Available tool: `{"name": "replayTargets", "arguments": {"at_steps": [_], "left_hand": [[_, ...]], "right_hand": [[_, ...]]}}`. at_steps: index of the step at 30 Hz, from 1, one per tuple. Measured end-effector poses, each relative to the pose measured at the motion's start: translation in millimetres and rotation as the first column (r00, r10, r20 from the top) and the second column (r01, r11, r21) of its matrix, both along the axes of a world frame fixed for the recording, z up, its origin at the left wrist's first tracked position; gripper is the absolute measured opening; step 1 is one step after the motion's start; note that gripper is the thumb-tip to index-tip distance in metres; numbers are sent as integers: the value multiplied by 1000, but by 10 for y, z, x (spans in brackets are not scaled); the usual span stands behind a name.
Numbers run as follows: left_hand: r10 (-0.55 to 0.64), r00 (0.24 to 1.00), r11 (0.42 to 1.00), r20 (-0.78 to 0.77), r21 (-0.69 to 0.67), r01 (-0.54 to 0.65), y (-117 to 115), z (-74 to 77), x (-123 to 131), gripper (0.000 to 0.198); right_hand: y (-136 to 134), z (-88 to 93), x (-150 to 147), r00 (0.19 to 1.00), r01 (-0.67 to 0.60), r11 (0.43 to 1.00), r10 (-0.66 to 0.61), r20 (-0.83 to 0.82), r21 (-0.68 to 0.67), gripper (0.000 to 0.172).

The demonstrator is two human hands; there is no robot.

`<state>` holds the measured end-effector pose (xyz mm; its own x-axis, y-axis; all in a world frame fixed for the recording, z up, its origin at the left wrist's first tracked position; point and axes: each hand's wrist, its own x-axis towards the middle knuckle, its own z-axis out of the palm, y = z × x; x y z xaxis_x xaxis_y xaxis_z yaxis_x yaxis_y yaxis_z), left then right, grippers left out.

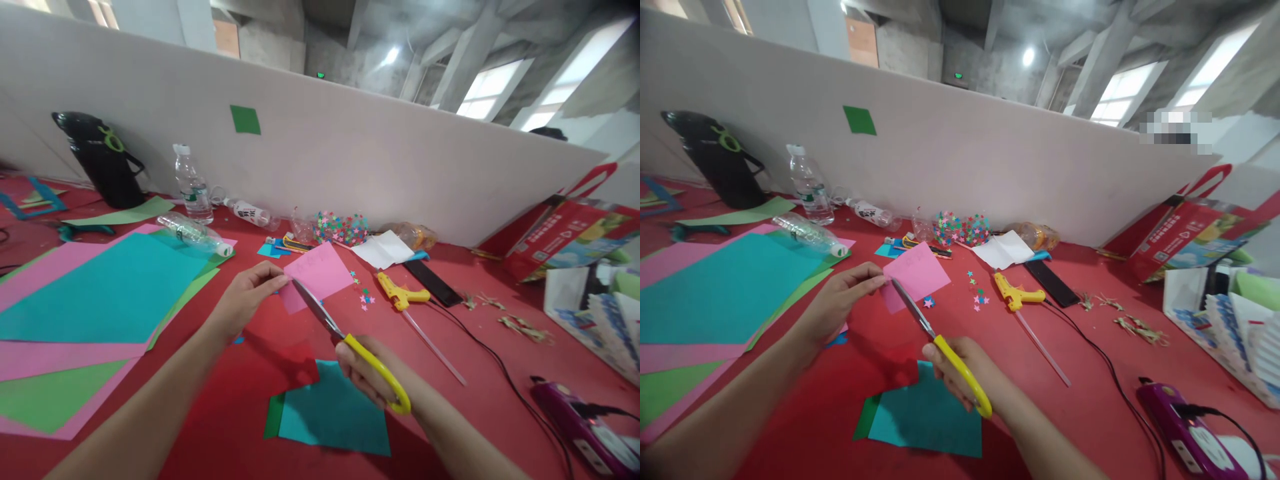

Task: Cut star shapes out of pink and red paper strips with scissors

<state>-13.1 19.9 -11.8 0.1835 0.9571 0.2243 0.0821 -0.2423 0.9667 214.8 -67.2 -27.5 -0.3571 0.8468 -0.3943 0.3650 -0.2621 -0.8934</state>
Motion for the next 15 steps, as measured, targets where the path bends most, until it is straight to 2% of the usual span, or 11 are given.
{"name": "replayTargets", "arguments": {"at_steps": [4, 7, 11, 15], "left_hand": [[102, 992, 995, 73, 12, -103, -26, -35, 91, 12], [154, 988, 984, 29, 87, -156, -44, -27, 114, 13], [165, 984, 967, -61, 208, -149, -56, -16, 75, 13], [141, 988, 969, -70, 213, -123, -41, -36, 46, 11]], "right_hand": [[-22, -21, -51, 1000, 23, 1000, -23, -4, -3, 49], [-18, -55, -45, 999, 38, 999, -38, 0, -7, 48], [-4, -70, -24, 998, 41, 999, -41, 54, 4, 43], [-21, -40, -35, 995, 29, 1000, -29, 96, 4, 40]]}}
